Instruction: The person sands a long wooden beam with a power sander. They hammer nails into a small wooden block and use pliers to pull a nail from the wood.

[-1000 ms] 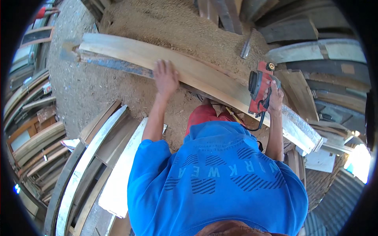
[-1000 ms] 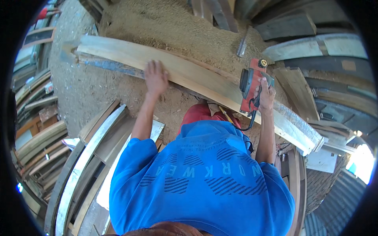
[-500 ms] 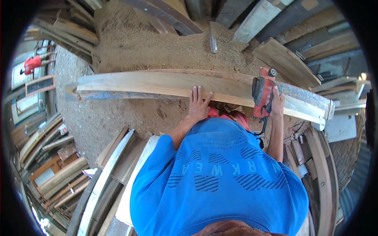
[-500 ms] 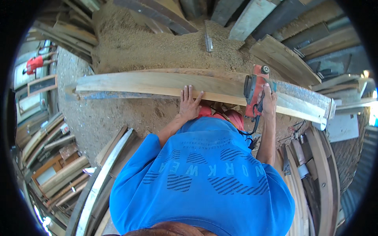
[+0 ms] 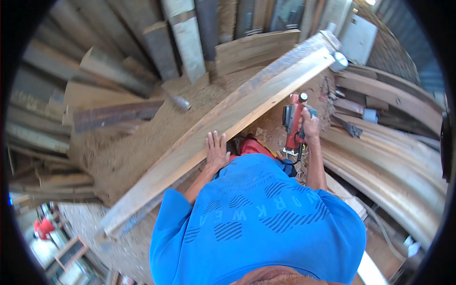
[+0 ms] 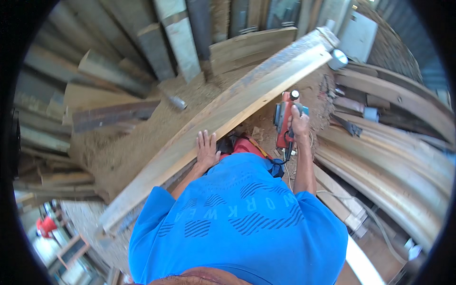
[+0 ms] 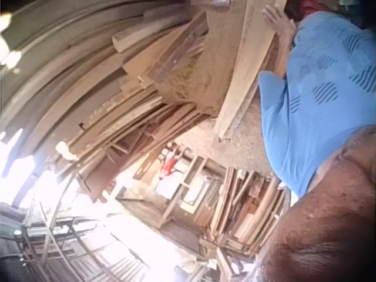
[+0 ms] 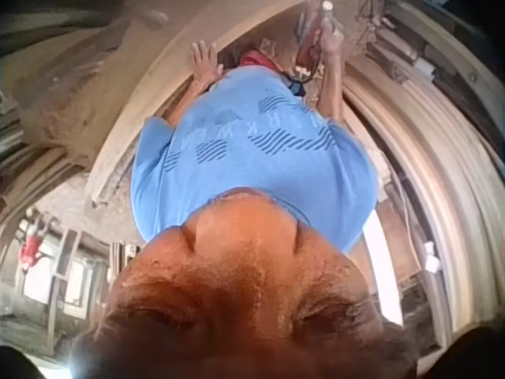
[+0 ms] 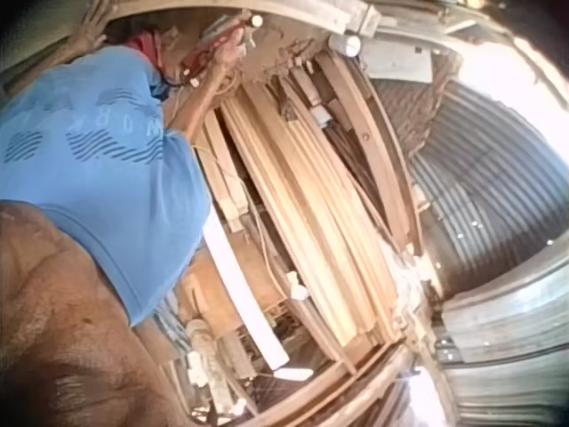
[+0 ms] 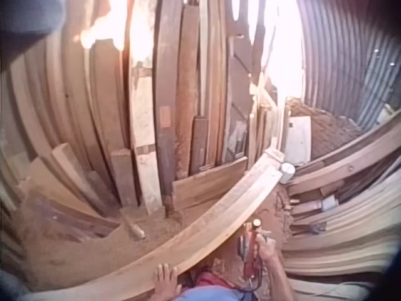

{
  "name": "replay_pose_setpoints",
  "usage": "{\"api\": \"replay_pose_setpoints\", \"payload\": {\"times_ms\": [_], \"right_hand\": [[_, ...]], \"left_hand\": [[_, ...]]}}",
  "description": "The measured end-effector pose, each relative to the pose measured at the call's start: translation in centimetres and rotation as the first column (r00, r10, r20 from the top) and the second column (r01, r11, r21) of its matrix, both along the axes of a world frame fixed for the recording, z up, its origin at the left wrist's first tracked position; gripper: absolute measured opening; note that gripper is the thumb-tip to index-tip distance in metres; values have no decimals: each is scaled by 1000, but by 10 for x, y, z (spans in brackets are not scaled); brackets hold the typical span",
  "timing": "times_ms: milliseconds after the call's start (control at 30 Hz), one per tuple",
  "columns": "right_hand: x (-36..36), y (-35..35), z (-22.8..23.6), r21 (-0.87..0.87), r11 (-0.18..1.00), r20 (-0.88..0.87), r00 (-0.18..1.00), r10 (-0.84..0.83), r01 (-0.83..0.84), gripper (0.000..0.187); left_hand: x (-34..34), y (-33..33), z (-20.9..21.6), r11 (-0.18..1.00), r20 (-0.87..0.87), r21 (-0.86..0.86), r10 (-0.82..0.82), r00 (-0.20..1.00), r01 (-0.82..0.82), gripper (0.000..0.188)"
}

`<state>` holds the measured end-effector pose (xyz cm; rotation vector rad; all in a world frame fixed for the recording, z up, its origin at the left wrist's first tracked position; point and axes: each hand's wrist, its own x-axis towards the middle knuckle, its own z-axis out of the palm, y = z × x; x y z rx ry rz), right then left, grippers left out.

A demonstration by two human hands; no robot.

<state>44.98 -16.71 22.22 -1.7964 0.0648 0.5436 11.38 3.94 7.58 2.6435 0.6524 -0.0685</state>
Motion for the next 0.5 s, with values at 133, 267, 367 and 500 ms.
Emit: {"api": "replay_pose_setpoints", "payload": {"times_ms": [133,267,367,500], "right_hand": [[-21,-67,-32,-147,988,32,998,-51,55,39],[-33,-109,-55,-201,969,-32,988,-153,143,38],[-50,-130,-69,-180,949,-133,949,-286,260,36],[-47,-150,-83,-172,925,-203,907,-370,339,37]], "left_hand": [[-6,2,-11,996,46,24,-88,995,87,98],[31,19,-6,985,25,29,-172,985,172,95],[61,24,-15,965,27,4,-261,965,261,93],[125,26,-13,934,-18,-18,-358,933,358,88]]}}
